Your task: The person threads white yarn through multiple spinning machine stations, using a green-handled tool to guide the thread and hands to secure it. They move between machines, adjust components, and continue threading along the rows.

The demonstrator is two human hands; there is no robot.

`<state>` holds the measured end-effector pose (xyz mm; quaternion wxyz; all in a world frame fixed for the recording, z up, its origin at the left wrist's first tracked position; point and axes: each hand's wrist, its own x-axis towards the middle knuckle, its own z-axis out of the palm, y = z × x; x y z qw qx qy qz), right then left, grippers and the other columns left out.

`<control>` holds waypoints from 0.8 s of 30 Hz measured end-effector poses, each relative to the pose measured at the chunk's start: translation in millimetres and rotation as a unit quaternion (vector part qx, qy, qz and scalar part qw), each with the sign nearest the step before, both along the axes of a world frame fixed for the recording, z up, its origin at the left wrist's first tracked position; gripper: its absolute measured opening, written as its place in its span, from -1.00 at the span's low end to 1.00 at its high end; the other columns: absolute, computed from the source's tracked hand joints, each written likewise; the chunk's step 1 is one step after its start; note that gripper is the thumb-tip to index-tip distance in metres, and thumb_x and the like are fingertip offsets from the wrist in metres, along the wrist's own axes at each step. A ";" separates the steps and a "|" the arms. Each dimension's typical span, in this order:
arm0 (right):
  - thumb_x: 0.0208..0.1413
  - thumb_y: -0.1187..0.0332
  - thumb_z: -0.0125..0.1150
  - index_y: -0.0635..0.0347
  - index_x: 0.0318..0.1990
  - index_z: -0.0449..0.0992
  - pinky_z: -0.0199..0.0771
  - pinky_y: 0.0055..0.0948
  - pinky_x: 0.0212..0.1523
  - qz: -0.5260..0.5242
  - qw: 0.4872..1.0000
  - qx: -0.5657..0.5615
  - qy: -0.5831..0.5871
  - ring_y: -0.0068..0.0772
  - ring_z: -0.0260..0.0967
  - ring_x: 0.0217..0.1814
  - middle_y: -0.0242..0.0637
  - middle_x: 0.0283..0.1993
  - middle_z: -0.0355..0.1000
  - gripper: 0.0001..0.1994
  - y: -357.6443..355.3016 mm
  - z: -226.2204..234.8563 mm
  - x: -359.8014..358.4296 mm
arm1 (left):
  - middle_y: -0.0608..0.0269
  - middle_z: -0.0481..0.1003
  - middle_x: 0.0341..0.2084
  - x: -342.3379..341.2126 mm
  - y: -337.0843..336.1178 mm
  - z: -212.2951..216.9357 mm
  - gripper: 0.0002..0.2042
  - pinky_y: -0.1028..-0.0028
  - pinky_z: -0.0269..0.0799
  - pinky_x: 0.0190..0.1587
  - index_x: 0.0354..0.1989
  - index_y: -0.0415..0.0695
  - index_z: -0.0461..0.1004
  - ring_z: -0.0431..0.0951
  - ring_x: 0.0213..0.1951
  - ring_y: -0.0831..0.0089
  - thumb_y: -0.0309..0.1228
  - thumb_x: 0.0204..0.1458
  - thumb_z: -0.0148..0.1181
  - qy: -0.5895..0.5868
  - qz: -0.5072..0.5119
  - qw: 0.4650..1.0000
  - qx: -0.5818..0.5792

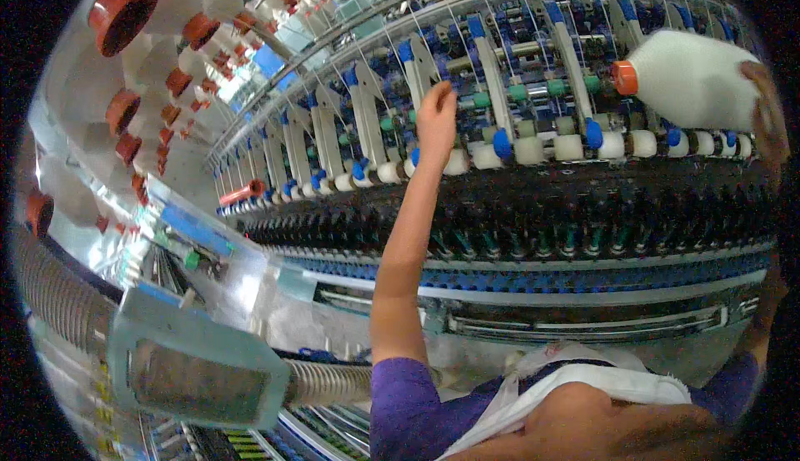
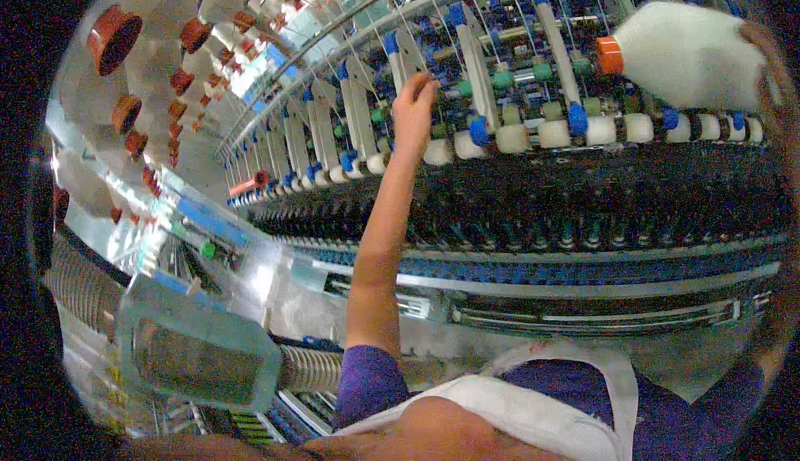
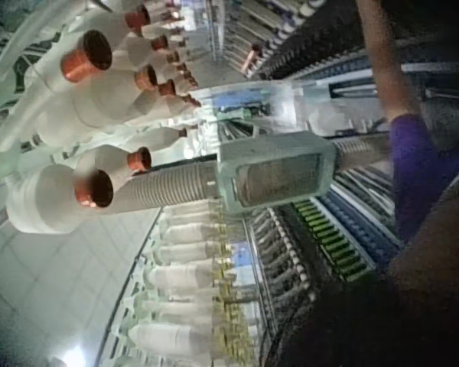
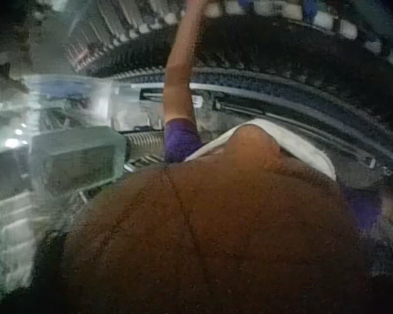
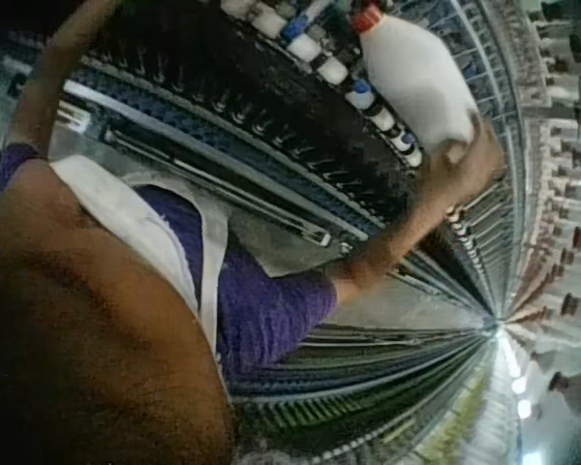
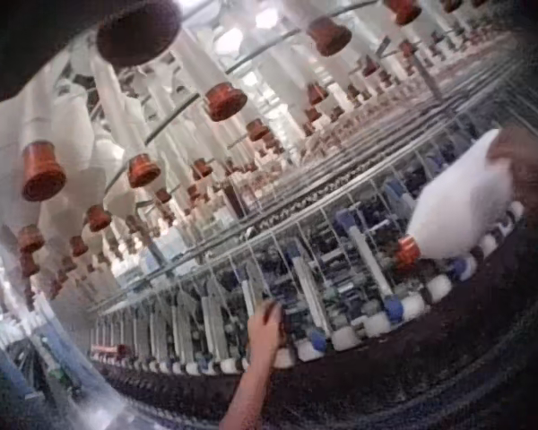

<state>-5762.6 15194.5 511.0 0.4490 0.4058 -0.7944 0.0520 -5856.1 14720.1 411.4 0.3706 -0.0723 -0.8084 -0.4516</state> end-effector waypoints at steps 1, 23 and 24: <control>-0.19 0.56 0.08 0.17 -0.07 0.27 0.17 -0.14 0.06 0.093 0.988 -0.067 -0.100 -0.09 0.14 0.12 -0.14 0.02 0.24 -0.58 -38.4 -8.3 -1.0 | 0.16 0.49 -0.28 -25.1 -2.9 12.2 -0.71 0.50 0.34 -0.18 -0.10 -0.25 0.41 0.45 -0.27 0.45 -0.38 0.01 0.07 -0.020 -0.020 0.999 0.017; -0.19 0.48 0.20 -0.01 -0.17 0.46 0.18 -0.01 0.02 -0.262 0.918 0.023 -0.298 -0.23 0.14 0.10 -0.34 -0.09 0.35 -0.67 -297.7 -60.2 -281.6 | 0.01 0.41 -0.24 -158.5 8.1 42.4 -0.74 0.19 0.33 -0.13 -0.19 -0.10 0.44 0.39 -0.14 0.07 -0.51 -0.11 0.01 -0.137 -0.022 0.946 -0.294; -0.20 0.49 0.20 0.00 -0.20 0.48 0.17 -0.01 0.02 -0.255 0.919 0.028 -0.299 -0.23 0.15 0.10 -0.33 -0.12 0.36 -0.69 -304.1 -62.3 -279.6 | 0.03 0.42 -0.29 -160.5 8.5 40.6 -0.77 0.19 0.33 -0.17 -0.23 -0.09 0.46 0.41 -0.17 0.07 -0.49 -0.11 0.03 -0.106 0.011 0.938 -0.329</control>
